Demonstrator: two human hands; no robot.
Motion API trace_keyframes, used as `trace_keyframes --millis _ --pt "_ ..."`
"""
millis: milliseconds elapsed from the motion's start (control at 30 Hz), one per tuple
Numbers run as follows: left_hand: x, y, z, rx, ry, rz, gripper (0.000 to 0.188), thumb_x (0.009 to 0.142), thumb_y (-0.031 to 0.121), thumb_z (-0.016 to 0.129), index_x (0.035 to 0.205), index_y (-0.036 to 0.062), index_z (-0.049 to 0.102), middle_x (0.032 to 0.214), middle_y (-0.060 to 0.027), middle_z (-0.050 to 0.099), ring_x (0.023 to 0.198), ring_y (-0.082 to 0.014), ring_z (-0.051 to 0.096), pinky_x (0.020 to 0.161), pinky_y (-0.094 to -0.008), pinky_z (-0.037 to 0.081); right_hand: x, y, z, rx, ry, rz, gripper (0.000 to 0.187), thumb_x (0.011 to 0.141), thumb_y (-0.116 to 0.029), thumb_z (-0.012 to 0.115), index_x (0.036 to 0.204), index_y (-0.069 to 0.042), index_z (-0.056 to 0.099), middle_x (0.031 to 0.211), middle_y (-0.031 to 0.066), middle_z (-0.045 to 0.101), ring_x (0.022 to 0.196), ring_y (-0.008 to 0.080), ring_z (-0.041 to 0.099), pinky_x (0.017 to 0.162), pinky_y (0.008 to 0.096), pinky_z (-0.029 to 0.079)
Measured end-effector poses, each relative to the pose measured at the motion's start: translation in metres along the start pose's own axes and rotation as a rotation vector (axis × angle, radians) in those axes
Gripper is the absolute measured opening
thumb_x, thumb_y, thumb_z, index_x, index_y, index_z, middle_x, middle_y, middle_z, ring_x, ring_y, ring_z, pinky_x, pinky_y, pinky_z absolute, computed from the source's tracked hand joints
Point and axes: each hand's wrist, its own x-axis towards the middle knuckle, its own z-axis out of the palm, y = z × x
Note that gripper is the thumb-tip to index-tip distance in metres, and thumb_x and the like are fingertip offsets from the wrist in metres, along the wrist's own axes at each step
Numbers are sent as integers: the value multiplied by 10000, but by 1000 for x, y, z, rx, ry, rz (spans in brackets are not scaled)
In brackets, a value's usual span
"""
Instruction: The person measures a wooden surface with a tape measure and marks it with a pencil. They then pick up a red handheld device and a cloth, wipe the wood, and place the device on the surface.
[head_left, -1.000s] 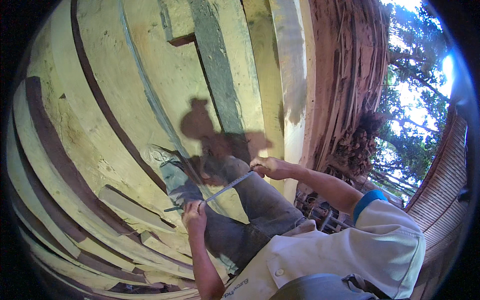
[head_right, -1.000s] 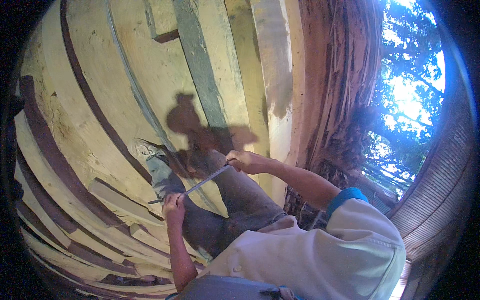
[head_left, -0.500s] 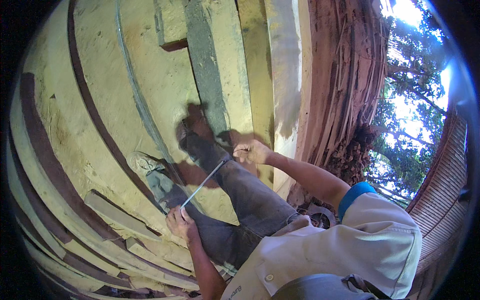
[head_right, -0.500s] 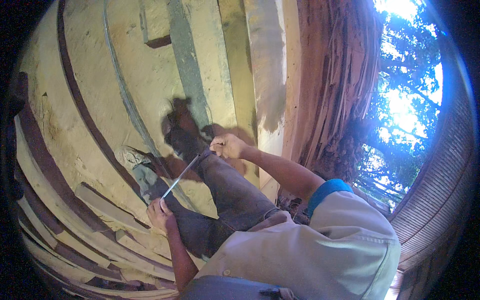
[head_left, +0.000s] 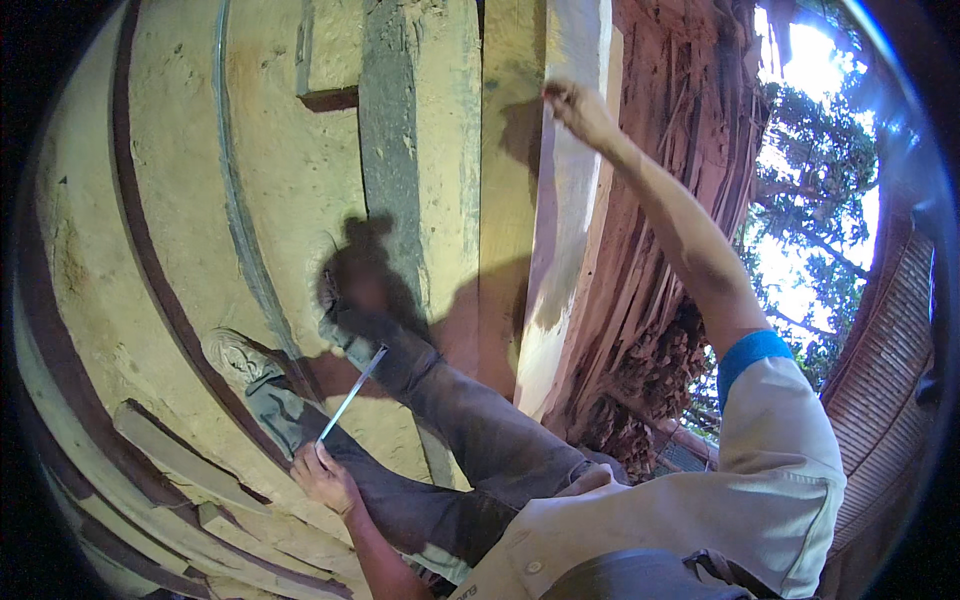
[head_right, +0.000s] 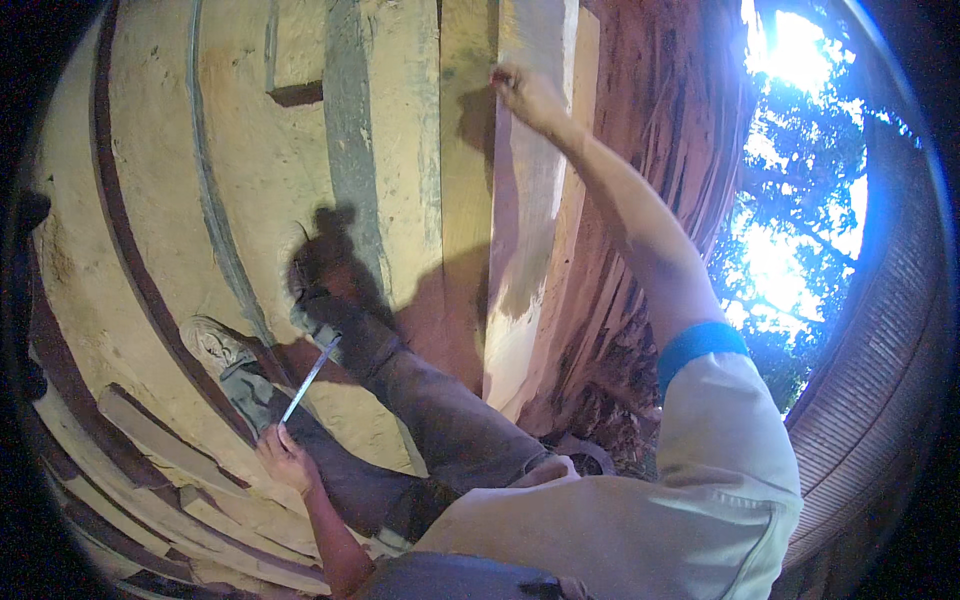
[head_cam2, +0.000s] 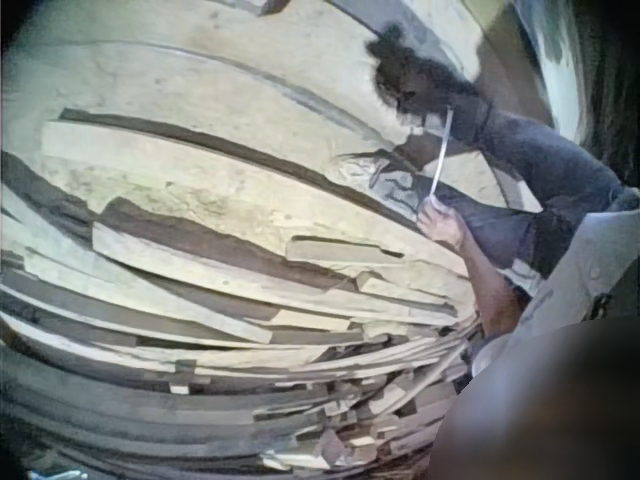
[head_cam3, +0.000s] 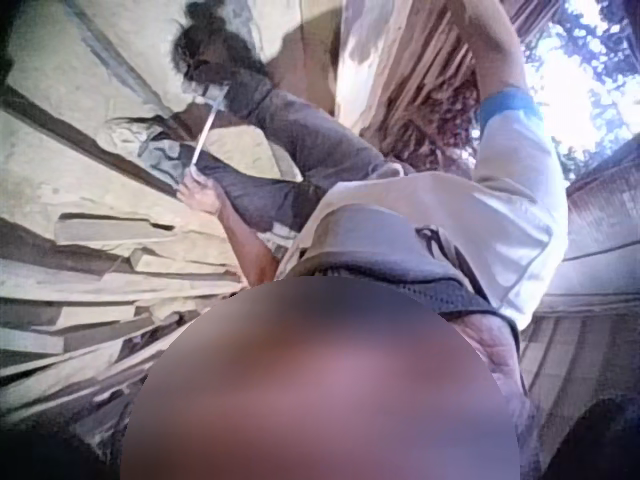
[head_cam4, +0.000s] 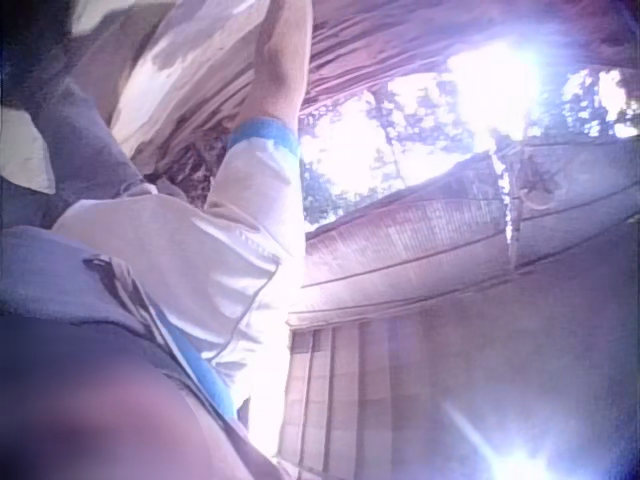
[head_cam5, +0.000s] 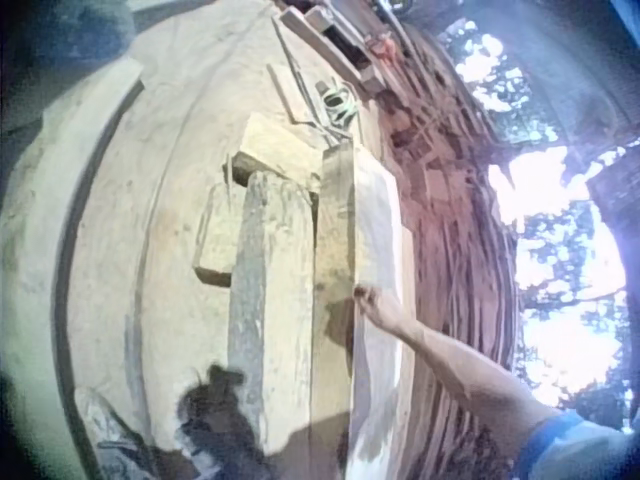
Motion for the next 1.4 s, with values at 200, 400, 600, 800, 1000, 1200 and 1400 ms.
trace_keyframes --millis 200,400,600,800,1000,1200,1400 --pt "-13 6 24 -7 16 -44 210 948 222 542 929 27 619 923 -145 615 822 -347 555 705 -437 433 102 13 1 -384 55 -272 256 871 -218 567 1044 -39 627 914 208 657 854 412 615 768 457 487" --pt "-29 1 45 22 -26 -107 240 964 243 507 940 31 619 912 -150 613 836 -350 548 722 -446 428 111 12 17 -171 262 -199 241 884 -239 558 971 -19 603 849 170 659 818 327 645 730 410 487" --pt "1 7 22 -381 -97 -434 289 960 262 545 902 -14 606 808 -72 564 734 -217 525 646 -361 425 -15 79 15 139 539 218 277 864 -263 599 856 10 550 663 79 602 588 136 590 531 289 469" --pt "107 101 -17 -729 -276 -433 143 912 122 520 838 33 604 754 23 512 675 -82 458 603 -240 391 -183 202 48 389 624 825 240 916 -235 542 957 0 569 755 90 630 594 136 609 528 286 502" --pt "191 334 -19 -840 -478 -275 167 925 241 523 968 80 536 813 -30 566 669 -145 559 539 -297 485 -267 295 126 403 584 1263 285 941 -270 449 1052 -10 485 891 220 638 850 376 629 775 472 477" --pt "205 589 80 -404 -652 352 359 900 186 624 1191 23 491 1078 -86 526 930 -187 542 756 -335 491 -244 301 199 637 667 1388 315 965 -369 427 1093 -84 473 898 242 642 880 454 609 765 534 447" --pt "231 728 247 259 83 1261 484 846 241 716 1183 -3 470 1155 -177 472 1097 -313 456 931 -426 389 -247 292 196 671 674 1360 238 942 -291 507 1017 -68 538 837 187 635 791 416 605 715 509 452"
